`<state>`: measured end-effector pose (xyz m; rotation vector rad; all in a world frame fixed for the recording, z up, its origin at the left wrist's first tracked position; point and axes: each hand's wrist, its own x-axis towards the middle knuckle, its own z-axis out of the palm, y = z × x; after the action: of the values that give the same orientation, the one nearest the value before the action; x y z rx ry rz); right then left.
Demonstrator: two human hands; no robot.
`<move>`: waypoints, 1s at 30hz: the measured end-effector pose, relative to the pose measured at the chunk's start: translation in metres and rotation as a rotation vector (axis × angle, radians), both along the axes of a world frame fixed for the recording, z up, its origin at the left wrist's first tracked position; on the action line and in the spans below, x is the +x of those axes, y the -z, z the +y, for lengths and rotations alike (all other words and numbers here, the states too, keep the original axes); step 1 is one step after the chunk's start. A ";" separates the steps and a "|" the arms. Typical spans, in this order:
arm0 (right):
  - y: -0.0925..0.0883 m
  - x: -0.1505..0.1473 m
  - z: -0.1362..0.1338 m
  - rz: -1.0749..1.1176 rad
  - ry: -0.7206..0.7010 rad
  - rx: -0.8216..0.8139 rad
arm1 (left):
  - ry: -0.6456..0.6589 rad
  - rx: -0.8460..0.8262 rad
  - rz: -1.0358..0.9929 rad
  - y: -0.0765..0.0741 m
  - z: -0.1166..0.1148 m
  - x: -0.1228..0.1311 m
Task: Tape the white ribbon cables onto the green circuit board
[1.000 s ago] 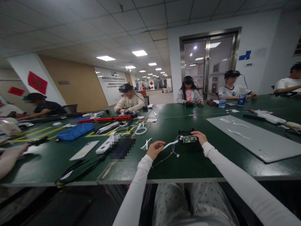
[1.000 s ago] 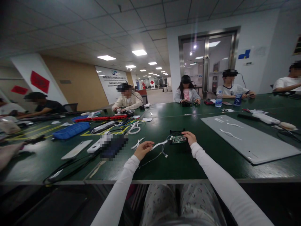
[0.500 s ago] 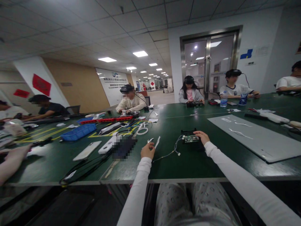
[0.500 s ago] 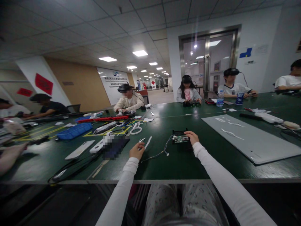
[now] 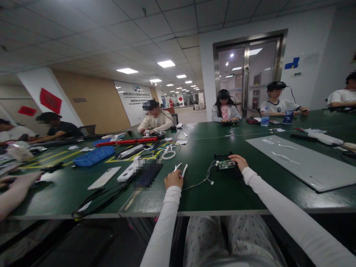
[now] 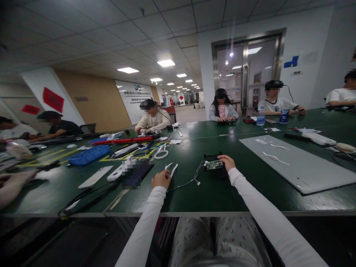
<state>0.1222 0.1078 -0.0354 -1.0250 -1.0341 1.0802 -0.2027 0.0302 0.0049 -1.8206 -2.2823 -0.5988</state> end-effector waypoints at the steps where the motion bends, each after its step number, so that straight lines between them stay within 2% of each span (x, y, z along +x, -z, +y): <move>1: 0.000 0.000 0.000 -0.011 -0.002 0.003 | -0.004 -0.007 0.013 -0.002 -0.002 0.001; 10: 0.005 -0.005 0.001 -0.250 0.027 0.043 | 0.012 -0.003 0.075 -0.009 -0.007 0.011; 15: 0.011 -0.002 0.003 -0.660 0.138 0.023 | 0.046 0.013 0.077 -0.011 -0.008 0.015; 18: 0.014 -0.002 0.006 -0.747 0.155 0.003 | 0.082 0.047 0.095 -0.013 -0.008 0.018; 22: 0.017 -0.003 0.009 -0.781 0.139 0.012 | 0.185 0.047 0.088 -0.016 -0.002 0.030; 26: 0.018 -0.004 0.008 -0.829 0.110 0.033 | 0.335 -0.095 0.072 -0.016 0.015 0.054; 30: 0.018 -0.004 0.007 -0.908 0.100 0.060 | 0.558 -0.227 0.007 -0.008 0.038 0.083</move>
<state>0.1177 0.1144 -0.0536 -1.5464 -1.6894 0.4644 -0.1199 0.0681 0.0130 -2.5880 -1.8861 -0.4070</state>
